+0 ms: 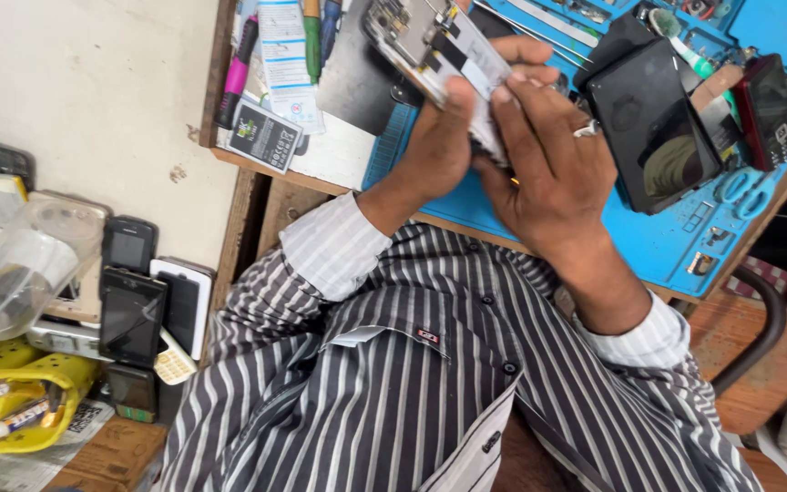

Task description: The person disassembles a smartphone, removes the back cover, and inspects the internal components. They then reassemble the phone, connect a charging cable, and verify that the device powers on.

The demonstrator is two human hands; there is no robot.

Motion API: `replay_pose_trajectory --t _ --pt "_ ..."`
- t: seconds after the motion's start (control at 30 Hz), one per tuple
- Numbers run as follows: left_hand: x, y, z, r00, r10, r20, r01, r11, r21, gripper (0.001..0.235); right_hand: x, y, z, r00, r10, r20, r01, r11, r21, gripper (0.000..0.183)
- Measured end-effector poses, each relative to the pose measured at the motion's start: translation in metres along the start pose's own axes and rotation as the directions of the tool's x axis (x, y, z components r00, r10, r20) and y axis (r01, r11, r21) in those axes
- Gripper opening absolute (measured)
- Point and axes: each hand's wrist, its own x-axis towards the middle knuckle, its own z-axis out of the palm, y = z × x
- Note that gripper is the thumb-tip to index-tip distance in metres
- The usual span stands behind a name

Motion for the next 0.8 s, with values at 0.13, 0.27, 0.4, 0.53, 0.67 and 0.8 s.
replay_pose_trajectory --t 0.13,0.27,0.4,0.53,0.67,0.8 --pt "-0.008 0.02 -0.02 0.999 -0.034 -0.014 0.03 0.977 -0.212 0.105 -0.001 0.013 -0.009 0.998 -0.012 -0.065 0.025 0.979 0.201 0.055" --pt "-0.01 0.039 -0.035 0.998 -0.055 0.033 0.061 0.975 -0.215 0.113 -0.007 0.035 -0.019 0.989 0.122 0.088 -0.13 0.988 0.088 0.041" --pt "-0.01 0.057 -0.054 0.999 0.021 0.035 -0.018 0.995 -0.097 0.111 -0.008 0.05 -0.02 0.959 0.103 0.263 -0.104 0.995 -0.011 0.048" --pt "-0.013 0.081 -0.079 0.992 0.126 -0.031 -0.123 0.989 0.08 0.107 0.001 0.057 -0.008 0.954 0.06 0.292 -0.07 0.997 0.025 0.055" --pt "-0.016 0.087 -0.091 0.98 0.185 -0.073 -0.176 0.978 0.111 0.104 0.01 0.051 0.008 0.959 0.056 0.277 -0.064 0.998 0.019 0.042" --pt "-0.017 0.08 -0.093 0.979 0.195 -0.062 -0.191 0.979 0.072 0.101 0.017 0.048 0.017 0.968 0.076 0.239 -0.09 0.995 0.046 0.031"
